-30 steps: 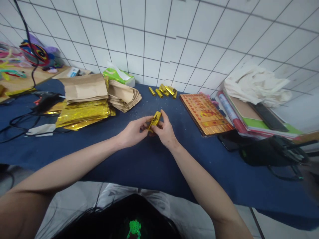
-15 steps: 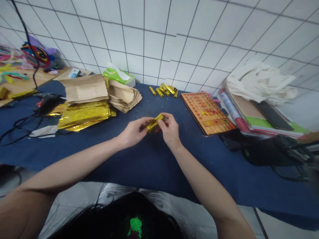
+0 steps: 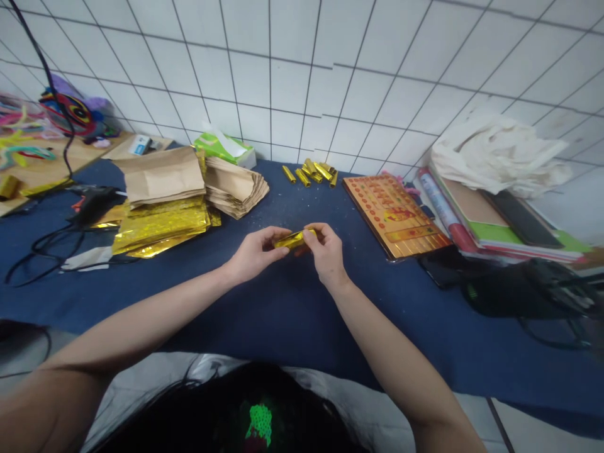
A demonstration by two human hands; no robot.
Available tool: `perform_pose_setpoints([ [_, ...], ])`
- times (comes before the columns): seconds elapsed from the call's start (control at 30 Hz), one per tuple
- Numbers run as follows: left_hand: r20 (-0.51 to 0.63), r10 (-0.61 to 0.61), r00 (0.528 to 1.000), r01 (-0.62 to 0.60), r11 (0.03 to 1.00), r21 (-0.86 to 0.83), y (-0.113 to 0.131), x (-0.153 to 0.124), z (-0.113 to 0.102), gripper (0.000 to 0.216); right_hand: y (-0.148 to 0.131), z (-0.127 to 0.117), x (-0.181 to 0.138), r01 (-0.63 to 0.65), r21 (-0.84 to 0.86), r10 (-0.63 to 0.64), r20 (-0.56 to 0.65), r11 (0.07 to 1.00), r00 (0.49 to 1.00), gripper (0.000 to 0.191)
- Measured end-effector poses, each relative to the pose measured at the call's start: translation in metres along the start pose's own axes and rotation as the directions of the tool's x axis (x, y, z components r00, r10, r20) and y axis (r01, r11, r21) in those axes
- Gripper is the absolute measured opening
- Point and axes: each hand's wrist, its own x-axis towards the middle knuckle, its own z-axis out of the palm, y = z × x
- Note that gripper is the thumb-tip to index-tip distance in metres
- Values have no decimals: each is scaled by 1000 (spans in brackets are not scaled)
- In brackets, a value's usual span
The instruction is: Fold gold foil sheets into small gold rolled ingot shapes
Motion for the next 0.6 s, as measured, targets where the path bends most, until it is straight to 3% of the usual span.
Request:
perform_pose_setpoints([
  [0.23,-28,-103,994,99,988,-114,1,2,-2,30,5,-5,-2,25,21,-26,61,999,998,22],
  [0.6,-86,-165,983,139,959,-247,2,-1,1,23,6,-1,-10,-17,-15,19,135,1000,991,17],
])
